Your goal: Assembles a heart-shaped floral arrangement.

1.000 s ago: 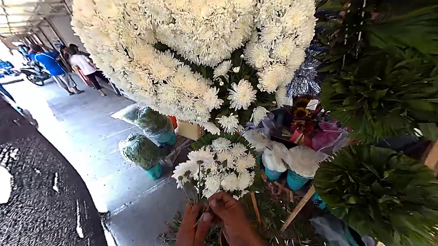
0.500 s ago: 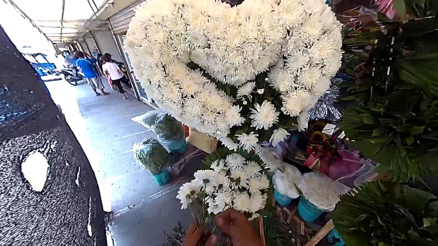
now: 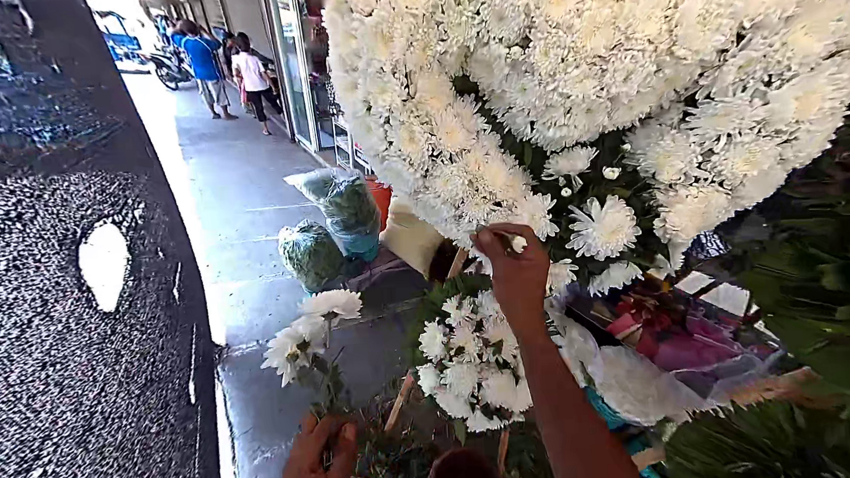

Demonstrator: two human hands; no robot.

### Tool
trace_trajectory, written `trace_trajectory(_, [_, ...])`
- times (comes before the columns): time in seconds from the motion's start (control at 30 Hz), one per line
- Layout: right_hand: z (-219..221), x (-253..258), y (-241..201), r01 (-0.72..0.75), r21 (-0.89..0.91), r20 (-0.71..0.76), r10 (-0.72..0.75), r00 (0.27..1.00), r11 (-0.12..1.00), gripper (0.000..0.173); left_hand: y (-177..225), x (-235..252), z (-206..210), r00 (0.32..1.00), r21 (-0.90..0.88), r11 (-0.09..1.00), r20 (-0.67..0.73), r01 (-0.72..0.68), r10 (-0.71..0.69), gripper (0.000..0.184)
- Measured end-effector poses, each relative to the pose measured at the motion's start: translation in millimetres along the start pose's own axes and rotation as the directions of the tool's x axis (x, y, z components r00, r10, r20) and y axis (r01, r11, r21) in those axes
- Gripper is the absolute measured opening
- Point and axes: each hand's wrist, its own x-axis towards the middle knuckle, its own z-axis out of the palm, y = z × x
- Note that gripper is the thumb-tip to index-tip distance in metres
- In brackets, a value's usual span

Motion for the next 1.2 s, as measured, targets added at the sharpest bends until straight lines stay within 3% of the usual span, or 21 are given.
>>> trace_trajectory(0.1, [30.5,36.0,1.1,0.218,-0.263,0.086,-0.203,0.975,0.940,0.022,-14.7,14.0,-8.5,0.999,-0.035,0.999,-0.040,-0.015,0.013,0.027])
trace_trajectory(0.2, [63.8,59.7,15.6,0.349,-0.538,0.145,-0.324,0.935,0.767,0.014,-25.4,28.7,-15.7,0.998,-0.061,0.998,-0.058,-0.015,0.012,0.027])
trace_trajectory(0.4, [107.4,113.1,62.1,0.293,-0.809,0.049,-0.438,0.898,0.509,0.009,-44.1,58.4,-30.7,0.997,-0.028,1.000,-0.081,-0.014,0.012,0.027])
trace_trajectory(0.53, [116.5,127.2,71.1,0.173,-0.904,0.005,-0.396,0.918,0.391,0.015,-54.8,76.3,-29.6,0.997,-0.035,0.999,-0.071,-0.032,0.030,0.027])
trace_trajectory(0.77, [116.4,124.2,71.6,0.230,-0.902,0.005,-0.524,0.852,0.365,0.008,-64.6,97.2,-24.6,0.997,-0.089,0.995,-0.065,-0.033,0.027,0.027])
trace_trajectory(1.07, [122.7,138.0,73.3,0.182,-0.937,0.057,-0.385,0.921,0.299,0.014,-63.2,102.4,-20.0,0.998,-0.115,0.993,-0.057,-0.034,0.028,0.024])
trace_trajectory(1.17, [99.6,96.8,38.7,0.219,-0.856,0.134,-0.208,0.969,0.468,0.034,-51.4,98.6,-26.9,0.997,-0.098,0.995,-0.067,-0.029,0.023,0.033])
trace_trajectory(1.2, [90.4,78.6,34.9,0.220,-0.801,0.110,-0.223,0.968,0.556,0.037,-48.0,97.3,-27.3,0.995,-0.079,0.995,-0.087,-0.054,0.047,0.034])
